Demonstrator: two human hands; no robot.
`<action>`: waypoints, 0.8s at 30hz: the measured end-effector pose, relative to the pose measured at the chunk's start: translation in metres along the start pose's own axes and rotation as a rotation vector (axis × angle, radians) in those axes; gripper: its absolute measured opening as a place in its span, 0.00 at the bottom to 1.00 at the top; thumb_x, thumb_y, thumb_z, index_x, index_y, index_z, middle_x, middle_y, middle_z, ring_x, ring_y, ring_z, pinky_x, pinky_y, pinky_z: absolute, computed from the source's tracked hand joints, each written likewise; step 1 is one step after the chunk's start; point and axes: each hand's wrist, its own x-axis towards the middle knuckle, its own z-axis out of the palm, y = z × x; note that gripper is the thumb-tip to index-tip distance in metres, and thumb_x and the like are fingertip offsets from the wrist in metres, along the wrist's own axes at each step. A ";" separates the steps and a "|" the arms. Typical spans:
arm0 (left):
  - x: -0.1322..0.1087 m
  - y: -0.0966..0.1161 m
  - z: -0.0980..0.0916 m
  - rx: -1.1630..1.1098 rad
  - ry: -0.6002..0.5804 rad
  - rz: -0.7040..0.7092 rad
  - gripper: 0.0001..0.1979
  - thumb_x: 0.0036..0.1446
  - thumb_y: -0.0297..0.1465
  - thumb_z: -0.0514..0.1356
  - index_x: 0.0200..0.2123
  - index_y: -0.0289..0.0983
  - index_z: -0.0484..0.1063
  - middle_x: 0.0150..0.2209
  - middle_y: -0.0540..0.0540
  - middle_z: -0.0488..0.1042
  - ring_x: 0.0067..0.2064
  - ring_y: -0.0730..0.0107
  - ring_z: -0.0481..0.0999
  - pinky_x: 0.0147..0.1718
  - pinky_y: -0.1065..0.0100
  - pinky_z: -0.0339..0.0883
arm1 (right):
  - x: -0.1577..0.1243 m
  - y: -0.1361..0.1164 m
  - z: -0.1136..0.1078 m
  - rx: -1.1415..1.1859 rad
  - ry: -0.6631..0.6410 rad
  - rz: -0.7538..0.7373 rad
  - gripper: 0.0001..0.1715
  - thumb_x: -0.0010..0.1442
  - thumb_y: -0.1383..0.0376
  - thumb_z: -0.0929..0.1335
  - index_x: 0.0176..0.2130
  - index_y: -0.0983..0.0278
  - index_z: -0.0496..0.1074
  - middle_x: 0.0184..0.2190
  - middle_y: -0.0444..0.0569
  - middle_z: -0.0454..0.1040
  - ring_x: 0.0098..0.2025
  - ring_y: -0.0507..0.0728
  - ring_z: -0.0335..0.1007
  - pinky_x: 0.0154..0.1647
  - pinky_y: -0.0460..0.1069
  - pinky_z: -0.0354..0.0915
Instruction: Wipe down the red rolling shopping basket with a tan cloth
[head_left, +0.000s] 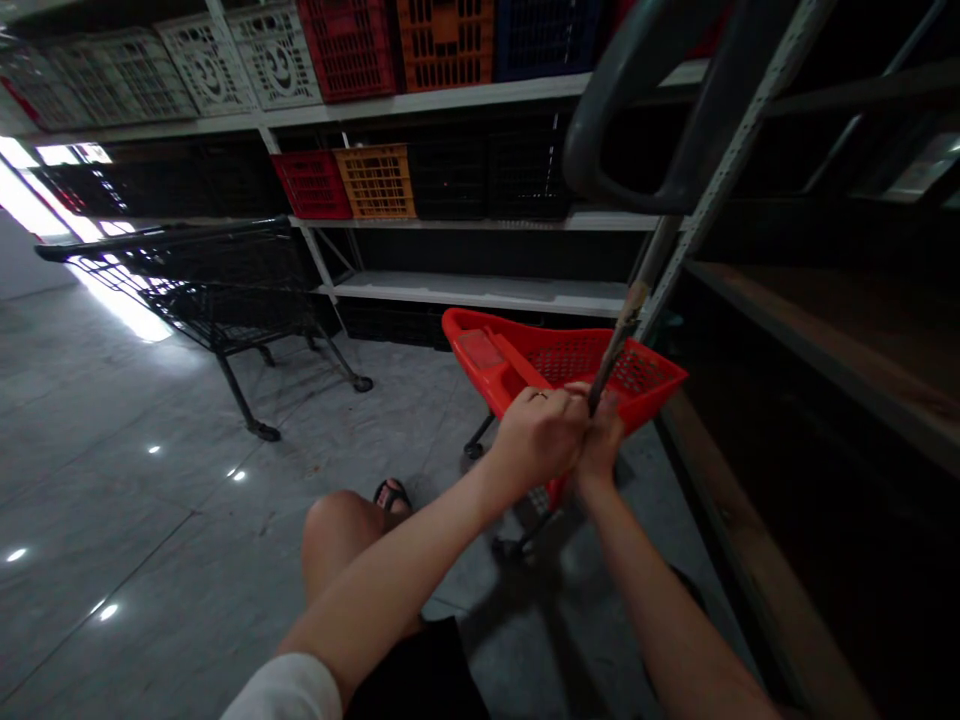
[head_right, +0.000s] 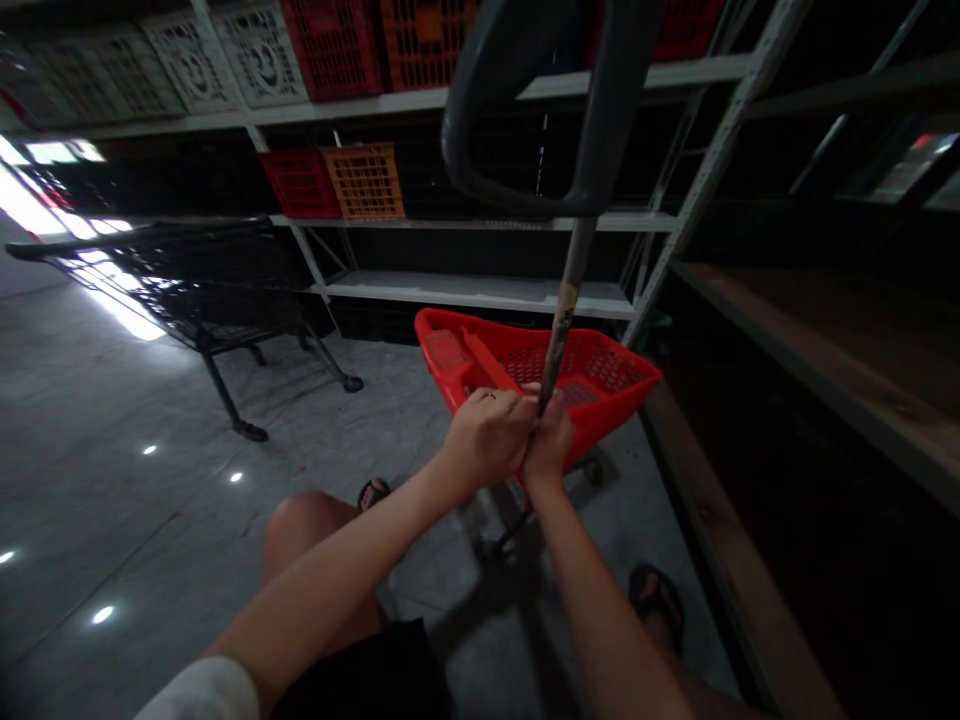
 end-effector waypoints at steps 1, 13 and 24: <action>0.000 0.002 0.000 0.022 0.022 0.071 0.15 0.71 0.32 0.50 0.46 0.38 0.78 0.39 0.39 0.80 0.41 0.54 0.81 0.48 0.52 0.73 | 0.002 -0.004 0.001 0.032 0.044 0.068 0.40 0.70 0.39 0.50 0.36 0.59 0.76 0.33 0.55 0.81 0.38 0.64 0.77 0.42 0.57 0.71; -0.006 -0.157 -0.035 -0.082 0.092 -0.228 0.19 0.60 0.21 0.54 0.47 0.43 0.78 0.52 0.49 0.82 0.62 0.58 0.75 0.73 0.43 0.51 | 0.021 -0.001 -0.011 0.247 -0.024 0.045 0.38 0.69 0.36 0.56 0.25 0.59 0.69 0.16 0.42 0.66 0.20 0.53 0.62 0.28 0.51 0.59; 0.010 -0.010 -0.018 -0.087 -0.072 -0.158 0.15 0.70 0.33 0.54 0.48 0.37 0.80 0.47 0.39 0.84 0.47 0.54 0.83 0.50 0.54 0.75 | 0.030 -0.002 -0.022 0.107 -0.033 0.030 0.33 0.70 0.44 0.52 0.25 0.57 0.65 0.16 0.44 0.65 0.21 0.55 0.63 0.27 0.52 0.61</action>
